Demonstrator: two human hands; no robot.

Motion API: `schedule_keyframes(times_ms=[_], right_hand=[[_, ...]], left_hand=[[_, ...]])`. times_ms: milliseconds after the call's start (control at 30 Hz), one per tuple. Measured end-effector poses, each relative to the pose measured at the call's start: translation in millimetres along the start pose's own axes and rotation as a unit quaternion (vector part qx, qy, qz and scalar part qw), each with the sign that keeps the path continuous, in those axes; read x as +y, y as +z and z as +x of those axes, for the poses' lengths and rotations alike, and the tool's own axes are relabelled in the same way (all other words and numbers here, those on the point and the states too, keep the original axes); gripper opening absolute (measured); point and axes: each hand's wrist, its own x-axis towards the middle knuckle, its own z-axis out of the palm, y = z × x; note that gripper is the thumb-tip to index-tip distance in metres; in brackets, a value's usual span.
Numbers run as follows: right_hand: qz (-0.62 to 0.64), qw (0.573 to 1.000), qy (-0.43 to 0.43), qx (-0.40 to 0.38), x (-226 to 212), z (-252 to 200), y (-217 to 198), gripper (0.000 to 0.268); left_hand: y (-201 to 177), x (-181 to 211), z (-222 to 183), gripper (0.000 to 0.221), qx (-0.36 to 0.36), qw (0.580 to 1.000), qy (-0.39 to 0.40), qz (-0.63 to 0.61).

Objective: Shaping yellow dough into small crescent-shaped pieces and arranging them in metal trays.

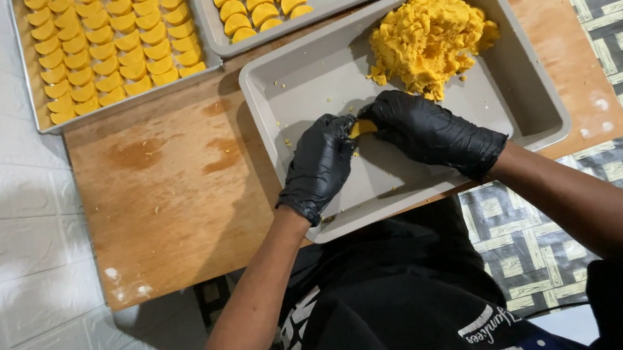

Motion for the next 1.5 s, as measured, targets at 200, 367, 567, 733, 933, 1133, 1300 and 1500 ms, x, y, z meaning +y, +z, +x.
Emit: schedule_keyframes(times_ms=[200,367,567,733,933,1133,1300,1500], right_hand=[[0.011,1.000,-0.005,0.018,-2.2,-2.1,0.0,0.018],[0.015,1.000,0.002,0.022,-3.5,0.8,-3.6,0.014],[0.051,0.997,-0.024,0.050,-15.6,24.9,-16.7,0.017],[-0.003,0.997,-0.015,0.074,-17.5,41.7,-23.8,0.012],[-0.084,0.996,-0.005,-0.029,-13.0,27.6,-15.6,0.031],[-0.276,0.961,-0.017,0.017,3.4,12.1,17.6,0.044],[-0.212,0.977,-0.030,-0.023,16.8,11.2,18.3,0.038],[-0.200,0.979,-0.033,-0.030,23.5,13.6,18.1,0.036]], left_hand=[[-5.6,8.3,-1.6,0.026,-0.006,0.999,-0.017,-0.035],[-11.2,8.8,1.5,0.026,-0.014,1.000,-0.014,-0.024],[-34.5,2.3,3.9,0.036,0.027,0.999,-0.030,0.034],[-68.3,-26.9,-12.2,0.051,0.112,0.976,0.007,0.188],[-61.0,-46.4,-20.1,0.044,0.183,0.963,0.003,0.197],[-50.3,-42.7,-22.0,0.041,0.204,0.962,-0.004,0.183],[-55.1,-18.0,-27.5,0.039,0.183,0.965,0.013,0.189],[-24.6,-29.2,-30.1,0.039,0.248,0.921,0.036,0.297]])
